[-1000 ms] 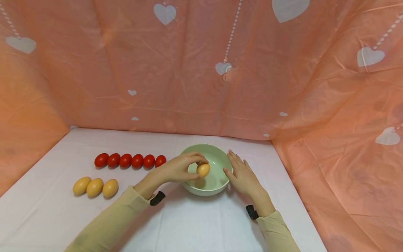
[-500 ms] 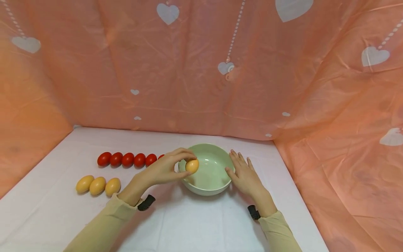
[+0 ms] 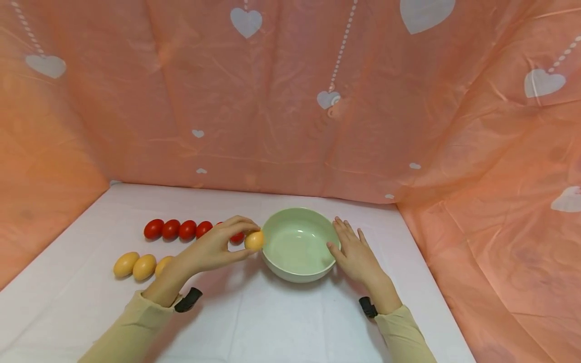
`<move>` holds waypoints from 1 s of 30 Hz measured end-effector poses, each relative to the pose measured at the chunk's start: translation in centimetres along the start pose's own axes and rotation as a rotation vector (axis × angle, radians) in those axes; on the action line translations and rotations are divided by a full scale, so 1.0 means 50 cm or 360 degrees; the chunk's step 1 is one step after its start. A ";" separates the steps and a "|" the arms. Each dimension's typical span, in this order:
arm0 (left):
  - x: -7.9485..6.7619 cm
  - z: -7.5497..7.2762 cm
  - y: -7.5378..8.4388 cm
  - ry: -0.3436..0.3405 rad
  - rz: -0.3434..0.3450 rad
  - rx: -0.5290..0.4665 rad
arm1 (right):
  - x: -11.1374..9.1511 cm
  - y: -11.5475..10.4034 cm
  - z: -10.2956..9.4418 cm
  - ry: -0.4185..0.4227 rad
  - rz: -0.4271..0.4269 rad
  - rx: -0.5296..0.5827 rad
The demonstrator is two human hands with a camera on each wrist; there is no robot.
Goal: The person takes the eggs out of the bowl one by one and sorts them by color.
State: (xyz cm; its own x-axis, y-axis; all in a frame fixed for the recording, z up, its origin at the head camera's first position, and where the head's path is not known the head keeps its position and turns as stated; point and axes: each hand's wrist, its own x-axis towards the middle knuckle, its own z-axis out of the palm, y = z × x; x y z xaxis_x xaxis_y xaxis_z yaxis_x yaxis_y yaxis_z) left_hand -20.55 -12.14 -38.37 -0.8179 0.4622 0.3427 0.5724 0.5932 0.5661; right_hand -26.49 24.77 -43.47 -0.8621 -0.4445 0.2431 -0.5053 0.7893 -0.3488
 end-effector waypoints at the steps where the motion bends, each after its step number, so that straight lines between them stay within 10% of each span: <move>1: -0.005 -0.003 -0.002 -0.0003 -0.0007 0.0008 | 0.000 0.000 0.000 0.0001 -0.0002 0.0001; 30: -0.124 -0.091 -0.071 -0.0222 -0.0191 0.0398 | 0.000 0.002 0.000 -0.0019 0.0004 0.0001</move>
State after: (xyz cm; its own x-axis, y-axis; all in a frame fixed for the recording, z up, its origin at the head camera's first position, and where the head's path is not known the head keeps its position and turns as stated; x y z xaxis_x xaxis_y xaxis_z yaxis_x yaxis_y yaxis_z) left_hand -17.79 -20.12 -39.08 -0.8746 0.4545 0.1687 0.4827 0.7849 0.3885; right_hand -26.55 24.83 -43.49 -0.8638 -0.4476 0.2313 -0.5032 0.7902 -0.3500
